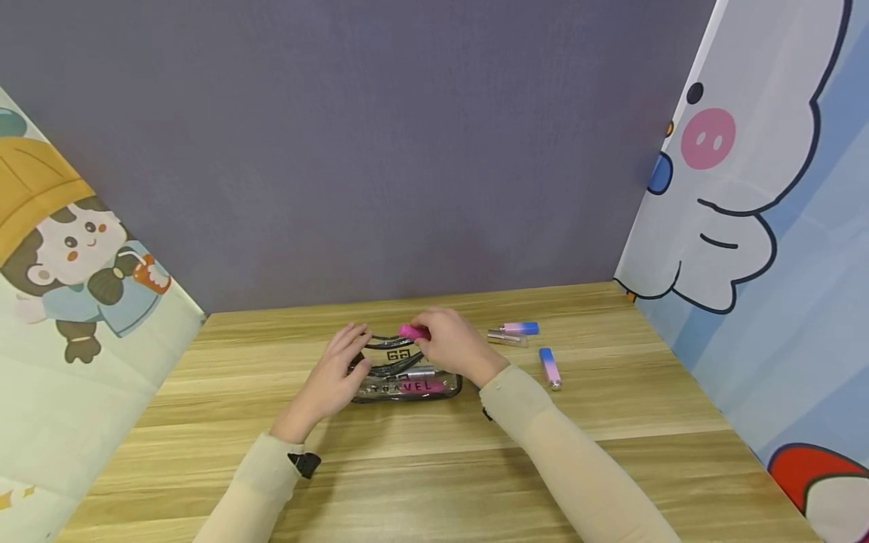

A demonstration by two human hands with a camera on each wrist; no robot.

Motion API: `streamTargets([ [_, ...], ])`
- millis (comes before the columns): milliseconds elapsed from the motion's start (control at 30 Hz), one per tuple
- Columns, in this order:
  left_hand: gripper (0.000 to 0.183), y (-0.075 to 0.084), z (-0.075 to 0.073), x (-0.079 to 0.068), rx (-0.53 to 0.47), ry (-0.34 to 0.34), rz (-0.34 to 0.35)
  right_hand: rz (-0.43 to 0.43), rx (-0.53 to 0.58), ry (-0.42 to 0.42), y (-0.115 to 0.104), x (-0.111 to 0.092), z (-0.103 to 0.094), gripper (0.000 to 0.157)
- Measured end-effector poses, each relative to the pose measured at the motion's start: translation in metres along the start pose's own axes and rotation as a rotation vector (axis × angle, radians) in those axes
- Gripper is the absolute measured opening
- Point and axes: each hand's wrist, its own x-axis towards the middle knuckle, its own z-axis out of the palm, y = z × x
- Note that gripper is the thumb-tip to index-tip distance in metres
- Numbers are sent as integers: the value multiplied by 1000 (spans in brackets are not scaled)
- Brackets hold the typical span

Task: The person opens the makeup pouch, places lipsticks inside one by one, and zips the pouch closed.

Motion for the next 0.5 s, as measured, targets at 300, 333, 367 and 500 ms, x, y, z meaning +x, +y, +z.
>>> streamTargets([
  [300, 54, 1, 0, 0, 5, -12, -9, -21, -20, -11, -2, 1, -1, 25],
  [333, 54, 1, 0, 0, 7, -12, -9, -23, -21, -10, -2, 1, -2, 25],
  [367, 54, 1, 0, 0, 7, -12, -9, -23, -22, -11, -2, 1, -2, 25],
  [500, 53, 1, -1, 0, 5, -8, -4, -14, -17, -18, -2, 1, -2, 25],
])
